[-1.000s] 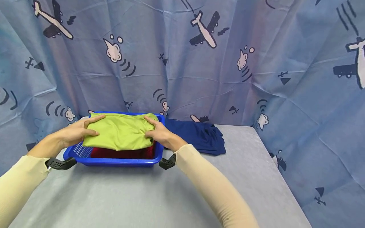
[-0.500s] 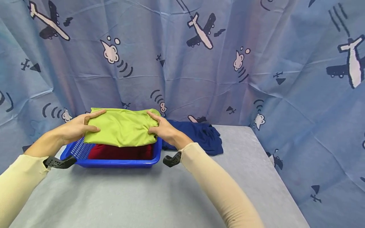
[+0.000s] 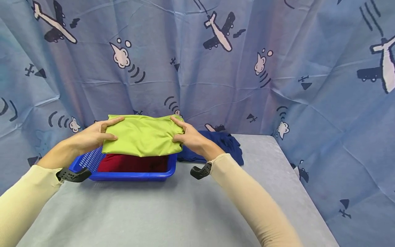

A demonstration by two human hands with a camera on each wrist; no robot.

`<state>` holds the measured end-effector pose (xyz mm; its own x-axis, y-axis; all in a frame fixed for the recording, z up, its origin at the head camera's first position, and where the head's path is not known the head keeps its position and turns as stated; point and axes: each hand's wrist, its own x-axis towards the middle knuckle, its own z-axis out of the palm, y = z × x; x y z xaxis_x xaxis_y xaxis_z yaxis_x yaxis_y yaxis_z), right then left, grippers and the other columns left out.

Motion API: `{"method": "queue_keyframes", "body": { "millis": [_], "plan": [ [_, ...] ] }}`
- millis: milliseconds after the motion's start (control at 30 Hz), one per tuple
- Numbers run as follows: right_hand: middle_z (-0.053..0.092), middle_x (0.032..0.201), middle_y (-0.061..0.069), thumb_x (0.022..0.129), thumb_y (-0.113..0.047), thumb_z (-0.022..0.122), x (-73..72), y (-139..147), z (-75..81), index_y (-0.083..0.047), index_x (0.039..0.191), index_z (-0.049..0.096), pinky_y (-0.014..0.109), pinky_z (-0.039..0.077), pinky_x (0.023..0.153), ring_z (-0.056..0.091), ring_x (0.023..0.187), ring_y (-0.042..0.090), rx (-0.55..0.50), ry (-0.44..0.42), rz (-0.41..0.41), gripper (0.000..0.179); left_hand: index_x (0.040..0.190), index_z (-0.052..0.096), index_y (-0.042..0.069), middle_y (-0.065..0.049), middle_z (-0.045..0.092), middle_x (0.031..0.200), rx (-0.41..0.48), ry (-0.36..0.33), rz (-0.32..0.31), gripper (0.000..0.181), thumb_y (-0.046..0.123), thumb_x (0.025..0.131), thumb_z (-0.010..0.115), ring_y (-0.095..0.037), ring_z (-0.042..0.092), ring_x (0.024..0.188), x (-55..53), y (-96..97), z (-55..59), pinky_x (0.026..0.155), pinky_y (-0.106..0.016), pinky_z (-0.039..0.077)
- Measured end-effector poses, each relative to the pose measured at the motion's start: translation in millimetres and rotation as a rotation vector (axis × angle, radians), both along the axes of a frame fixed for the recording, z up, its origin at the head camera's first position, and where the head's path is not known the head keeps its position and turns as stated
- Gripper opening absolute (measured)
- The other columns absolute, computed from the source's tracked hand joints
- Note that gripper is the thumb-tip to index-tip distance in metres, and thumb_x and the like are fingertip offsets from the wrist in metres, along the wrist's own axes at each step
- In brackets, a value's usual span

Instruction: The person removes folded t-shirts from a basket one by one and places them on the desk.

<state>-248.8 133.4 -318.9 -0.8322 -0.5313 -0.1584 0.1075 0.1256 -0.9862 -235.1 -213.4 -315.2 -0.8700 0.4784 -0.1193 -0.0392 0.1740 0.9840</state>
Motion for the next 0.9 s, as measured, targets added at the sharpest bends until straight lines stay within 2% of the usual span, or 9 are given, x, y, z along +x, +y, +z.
{"method": "queue_keyframes", "body": {
  "millis": [133,367,600,900],
  "plan": [
    [0.031,0.160,0.010,0.092,0.011,0.051,5.3,17.3,-0.4,-0.035,0.162,0.017,0.025,0.055,0.081,0.054,0.115,0.019,-0.011,-0.008,-0.002,0.090,0.164,0.012,0.012,-0.015,0.048,0.140,-0.015,0.029,-0.010,0.084,-0.008,0.093,0.052,-0.003,0.067,0.093,0.2,15.7,-2.6,0.080,-0.021,0.058],
    [0.028,0.162,0.011,0.091,0.010,0.051,12.0,44.1,-2.9,-0.032,0.163,0.014,0.024,0.055,0.082,0.056,0.114,0.017,0.001,0.008,-0.008,0.091,0.164,0.010,0.010,-0.027,0.040,0.150,-0.002,0.041,-0.044,0.085,-0.010,0.091,0.050,-0.004,0.066,0.093,1.0,43.1,-7.0,0.079,-0.020,0.057],
    [0.030,0.161,0.011,0.092,0.009,0.052,13.9,62.9,-2.3,-0.034,0.163,0.016,0.025,0.057,0.083,0.058,0.115,0.015,0.007,0.008,-0.023,0.090,0.164,0.009,0.011,-0.026,0.041,0.149,0.048,0.032,-0.026,0.088,-0.013,0.088,0.047,-0.007,0.065,0.095,5.8,63.1,-8.7,0.077,-0.022,0.058],
    [0.028,0.163,0.011,0.092,0.011,0.049,14.4,91.6,-2.0,-0.034,0.163,0.017,0.025,0.058,0.080,0.063,0.112,0.011,-0.020,0.021,-0.014,0.089,0.163,0.013,0.008,-0.022,0.053,0.134,0.063,0.078,-0.007,0.088,-0.011,0.086,0.049,-0.005,0.064,0.088,9.0,90.0,-12.5,0.075,-0.019,0.055]
  ]
}}
